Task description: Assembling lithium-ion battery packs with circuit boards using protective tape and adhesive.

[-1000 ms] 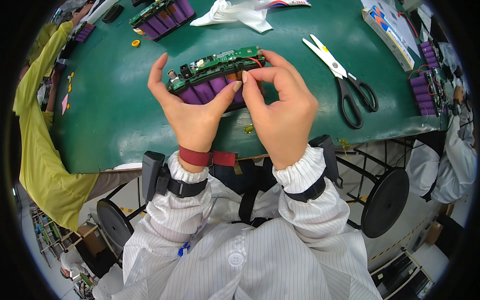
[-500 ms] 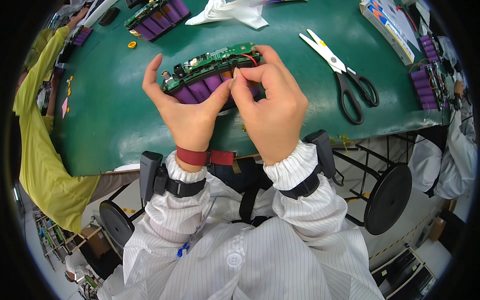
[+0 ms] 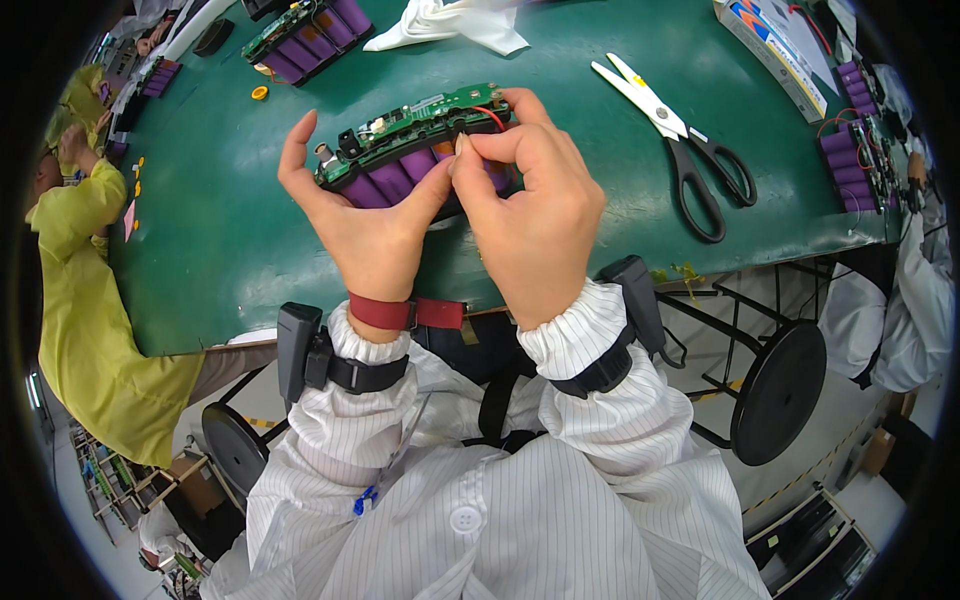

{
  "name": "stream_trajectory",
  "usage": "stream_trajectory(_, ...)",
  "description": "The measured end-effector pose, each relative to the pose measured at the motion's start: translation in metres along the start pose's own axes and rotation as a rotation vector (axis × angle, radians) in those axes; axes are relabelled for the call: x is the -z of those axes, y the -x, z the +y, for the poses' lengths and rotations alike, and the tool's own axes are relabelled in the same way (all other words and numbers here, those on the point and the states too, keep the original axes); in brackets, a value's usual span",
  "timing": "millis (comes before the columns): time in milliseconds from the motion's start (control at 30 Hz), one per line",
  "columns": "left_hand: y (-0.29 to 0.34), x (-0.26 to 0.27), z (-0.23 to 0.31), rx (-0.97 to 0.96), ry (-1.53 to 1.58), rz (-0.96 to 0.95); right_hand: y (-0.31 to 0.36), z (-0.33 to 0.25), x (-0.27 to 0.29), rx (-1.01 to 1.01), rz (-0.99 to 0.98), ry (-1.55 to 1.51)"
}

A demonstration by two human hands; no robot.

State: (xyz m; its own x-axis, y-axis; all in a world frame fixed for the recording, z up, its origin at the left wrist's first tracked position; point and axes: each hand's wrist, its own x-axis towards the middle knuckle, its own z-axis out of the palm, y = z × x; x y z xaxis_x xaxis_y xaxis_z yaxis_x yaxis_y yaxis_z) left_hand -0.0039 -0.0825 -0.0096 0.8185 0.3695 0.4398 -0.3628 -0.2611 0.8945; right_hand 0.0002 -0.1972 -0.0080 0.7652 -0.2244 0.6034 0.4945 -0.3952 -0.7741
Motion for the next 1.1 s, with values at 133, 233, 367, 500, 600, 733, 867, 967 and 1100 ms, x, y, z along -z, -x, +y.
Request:
stream_trajectory(133, 0.0, 0.002, -0.005, -0.006, -0.039, -0.004, 0.0, -0.002, 0.0, -0.006, 0.004, -0.008)
stream_trajectory(233, 0.0, 0.002, -0.003, 0.002, -0.055, 0.02, 0.001, -0.001, -0.002, -0.038, 0.013, -0.063)
stream_trajectory(367, 0.0, 0.002, 0.0, 0.034, -0.023, 0.003, 0.002, 0.004, -0.001, -0.074, 0.021, -0.135)
stream_trajectory(500, 0.0, 0.001, 0.001, 0.042, -0.014, 0.018, 0.002, 0.002, 0.001, -0.069, 0.014, -0.114)
stream_trajectory(600, 0.001, 0.001, -0.003, 0.048, -0.023, 0.022, 0.001, -0.001, 0.003, -0.204, -0.011, -0.164)
stream_trajectory(733, 0.001, 0.0, 0.003, 0.048, -0.046, 0.021, -0.001, -0.003, 0.01, -0.209, -0.057, -0.277)
stream_trajectory(867, 0.002, 0.001, -0.001, 0.022, -0.063, 0.023, -0.003, 0.002, 0.011, -0.247, -0.118, -0.225)
stream_trajectory(967, 0.002, -0.001, 0.003, 0.05, -0.017, 0.017, -0.012, -0.005, 0.011, -0.4, -0.177, -0.274)
stream_trajectory(1100, 0.002, -0.001, 0.006, 0.075, 0.007, 0.017, -0.019, -0.003, 0.013, -0.359, -0.23, -0.225)
